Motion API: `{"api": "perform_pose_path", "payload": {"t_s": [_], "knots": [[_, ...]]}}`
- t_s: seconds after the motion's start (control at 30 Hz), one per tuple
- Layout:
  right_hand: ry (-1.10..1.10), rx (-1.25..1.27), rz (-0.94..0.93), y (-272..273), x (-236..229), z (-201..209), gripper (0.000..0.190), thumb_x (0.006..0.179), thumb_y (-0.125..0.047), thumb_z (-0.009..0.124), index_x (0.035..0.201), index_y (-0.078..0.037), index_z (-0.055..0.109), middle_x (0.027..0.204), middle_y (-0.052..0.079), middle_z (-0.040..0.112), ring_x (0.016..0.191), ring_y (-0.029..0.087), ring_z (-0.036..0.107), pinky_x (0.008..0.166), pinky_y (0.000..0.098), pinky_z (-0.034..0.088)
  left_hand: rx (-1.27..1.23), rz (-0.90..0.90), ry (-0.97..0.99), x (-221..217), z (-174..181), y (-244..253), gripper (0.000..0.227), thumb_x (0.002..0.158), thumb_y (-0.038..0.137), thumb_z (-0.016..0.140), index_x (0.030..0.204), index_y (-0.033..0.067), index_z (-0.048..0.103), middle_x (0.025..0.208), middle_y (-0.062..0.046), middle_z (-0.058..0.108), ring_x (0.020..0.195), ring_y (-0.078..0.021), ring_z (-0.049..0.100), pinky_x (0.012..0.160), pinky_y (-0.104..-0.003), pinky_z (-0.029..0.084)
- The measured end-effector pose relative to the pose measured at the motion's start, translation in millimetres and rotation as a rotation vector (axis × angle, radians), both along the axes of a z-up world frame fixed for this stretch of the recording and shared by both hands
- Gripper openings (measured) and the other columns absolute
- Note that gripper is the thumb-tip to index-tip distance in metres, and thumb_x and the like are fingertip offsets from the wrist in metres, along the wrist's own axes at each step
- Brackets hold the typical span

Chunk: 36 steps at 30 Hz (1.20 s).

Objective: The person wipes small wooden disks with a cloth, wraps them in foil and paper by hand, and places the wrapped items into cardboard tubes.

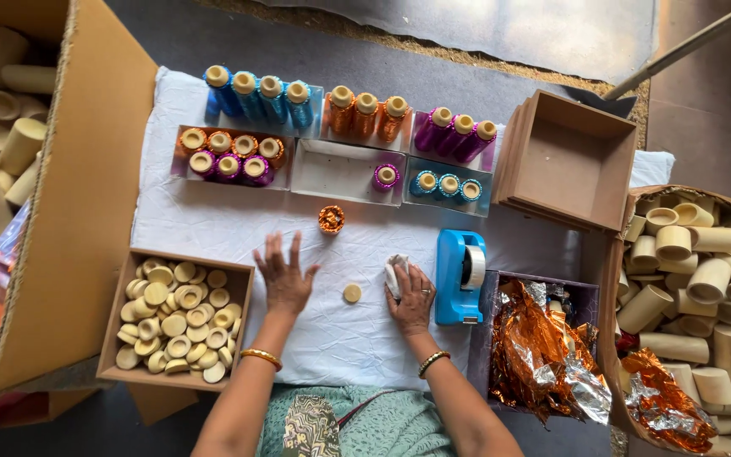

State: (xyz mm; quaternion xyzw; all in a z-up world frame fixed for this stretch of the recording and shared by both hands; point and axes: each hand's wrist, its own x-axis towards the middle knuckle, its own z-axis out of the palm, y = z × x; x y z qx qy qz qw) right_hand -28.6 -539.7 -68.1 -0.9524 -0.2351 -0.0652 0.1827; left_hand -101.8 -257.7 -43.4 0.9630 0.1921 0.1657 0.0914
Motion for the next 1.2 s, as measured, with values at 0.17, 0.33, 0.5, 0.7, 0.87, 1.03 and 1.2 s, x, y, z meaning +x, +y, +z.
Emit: {"api": "perform_pose_path", "payload": {"t_s": [0.17,0.33,0.5,0.7,0.87,1.03,1.2], "knots": [[0.1,0.13,0.02,-1,-3,26,0.069,0.082,-0.032,0.076,0.144,-0.016,0.051,0.149,0.011,0.047,0.142,0.031,0.04,0.116,0.0484,0.027,-0.152,-0.089,0.018,-9,2,-18,0.08,0.097,0.063,0.048,0.162,0.0225,0.025,0.162,-0.018,0.023,0.153,-0.0375,0.019,0.125,-0.061,0.011],[0.083,0.172,0.011,13,-4,68,0.071,0.074,-0.025,0.079,0.14,-0.015,0.053,0.148,0.012,0.049,0.141,0.033,0.04,0.115,0.05,0.026,-0.217,-0.054,0.056,-20,-20,-18,0.08,0.096,0.062,0.05,0.161,0.0238,0.025,0.16,-0.016,0.025,0.152,-0.0347,0.019,0.125,-0.059,0.013],[0.126,0.316,0.075,29,15,89,0.056,0.078,-0.01,0.073,0.133,-0.01,0.06,0.129,0.011,0.064,0.125,0.033,0.056,0.109,0.0429,0.043,-0.137,0.062,0.128,-20,-32,-20,0.08,0.096,0.063,0.048,0.162,0.0251,0.024,0.16,-0.015,0.027,0.154,-0.0326,0.02,0.126,-0.059,0.012],[0.223,0.321,0.095,65,95,113,0.055,0.08,-0.01,0.076,0.133,-0.01,0.06,0.126,0.013,0.066,0.109,0.034,0.06,0.098,0.041,0.049,-0.083,0.148,0.17,-11,-42,-22,0.078,0.098,0.066,0.041,0.161,0.0235,0.026,0.162,-0.017,0.026,0.154,-0.0336,0.02,0.126,-0.058,0.012],[0.09,0.277,0.184,94,164,115,0.06,0.077,-0.007,0.077,0.135,-0.01,0.058,0.129,0.014,0.063,0.122,0.036,0.058,0.106,0.0437,0.046,-0.015,0.181,0.237,-9,-35,-24,0.073,0.099,0.064,0.038,0.16,0.0242,0.03,0.162,-0.017,0.028,0.153,-0.0339,0.022,0.125,-0.059,0.013],[0.061,0.109,0.256,114,197,101,0.073,0.066,-0.005,0.079,0.136,-0.01,0.058,0.134,0.017,0.059,0.121,0.039,0.055,0.104,0.045,0.045,-0.004,0.193,0.245,-8,-31,-22,0.071,0.1,0.063,0.039,0.158,0.0228,0.035,0.16,-0.017,0.032,0.151,-0.0355,0.025,0.124,-0.06,0.016],[0.062,-0.136,0.224,117,206,79,0.065,0.076,-0.001,0.074,0.137,-0.021,0.062,0.137,0.01,0.062,0.121,0.034,0.06,0.101,0.0413,0.053,0.017,0.17,0.201,-8,-32,-22,0.07,0.099,0.062,0.04,0.157,0.0233,0.036,0.159,-0.017,0.033,0.15,-0.0357,0.027,0.123,-0.061,0.018]]}}
